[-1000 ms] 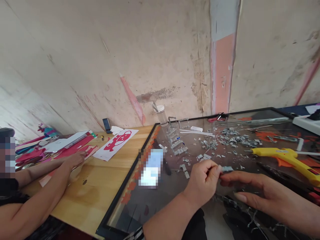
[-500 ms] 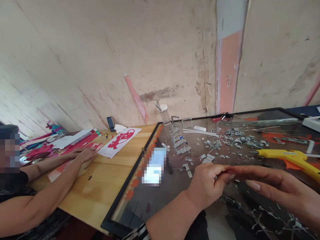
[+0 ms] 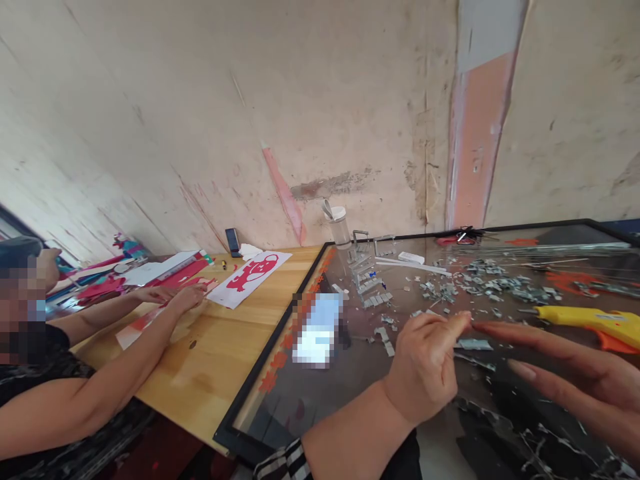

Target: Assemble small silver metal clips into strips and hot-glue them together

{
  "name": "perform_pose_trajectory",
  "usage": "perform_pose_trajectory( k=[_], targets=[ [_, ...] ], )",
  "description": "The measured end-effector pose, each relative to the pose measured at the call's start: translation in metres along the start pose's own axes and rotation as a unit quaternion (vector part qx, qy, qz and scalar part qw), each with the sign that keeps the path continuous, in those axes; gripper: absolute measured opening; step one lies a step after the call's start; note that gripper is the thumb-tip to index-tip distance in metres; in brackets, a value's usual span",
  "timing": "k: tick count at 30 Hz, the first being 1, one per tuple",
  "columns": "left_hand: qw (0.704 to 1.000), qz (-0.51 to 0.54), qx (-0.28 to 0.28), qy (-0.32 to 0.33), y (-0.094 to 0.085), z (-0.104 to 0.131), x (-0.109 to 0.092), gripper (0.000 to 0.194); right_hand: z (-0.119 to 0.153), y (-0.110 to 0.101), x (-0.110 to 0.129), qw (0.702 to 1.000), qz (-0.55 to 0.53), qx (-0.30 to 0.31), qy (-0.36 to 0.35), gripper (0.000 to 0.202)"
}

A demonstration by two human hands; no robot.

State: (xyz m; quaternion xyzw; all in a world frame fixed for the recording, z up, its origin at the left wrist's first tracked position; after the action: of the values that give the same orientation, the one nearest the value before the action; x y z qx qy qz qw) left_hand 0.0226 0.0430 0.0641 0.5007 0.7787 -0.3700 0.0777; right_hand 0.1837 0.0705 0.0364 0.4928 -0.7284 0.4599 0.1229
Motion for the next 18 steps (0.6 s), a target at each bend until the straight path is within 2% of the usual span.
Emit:
perform_pose_trajectory(
  k=[3,9,13,18],
  targets=[
    [1.0,-0.014,0.021,-0.008,0.007,0.003,0.007,0.039,0.001,0.014,-0.002,0.998,-0.028,0.054,-0.007,0.04],
    [0.997,-0.034,0.065,-0.031,0.012,0.003,0.007,0.035,0.004,0.017,-0.01,0.996,-0.047,0.059,0.05,0.039],
    [0.996,-0.052,0.058,-0.034,0.007,0.0,0.004,0.031,0.0,0.016,0.003,0.997,-0.031,0.054,0.034,0.037],
    [0.998,0.01,0.033,-0.053,-0.001,-0.003,0.006,0.021,-0.003,0.021,0.02,0.998,0.01,0.066,-0.005,0.032]
  ],
)
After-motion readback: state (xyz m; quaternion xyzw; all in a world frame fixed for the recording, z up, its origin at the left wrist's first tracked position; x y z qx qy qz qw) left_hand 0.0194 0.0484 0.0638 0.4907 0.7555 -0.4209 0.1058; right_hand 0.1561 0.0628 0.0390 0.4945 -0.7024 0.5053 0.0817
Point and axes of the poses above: each hand's wrist, its own z-axis away from the middle knuckle, its own y-axis out of the palm, x = y × z, the point moved 9 cm from there along -z, towards the middle knuckle, and after that the axes turned 10 degrees about -y, right-handed, at the moved point
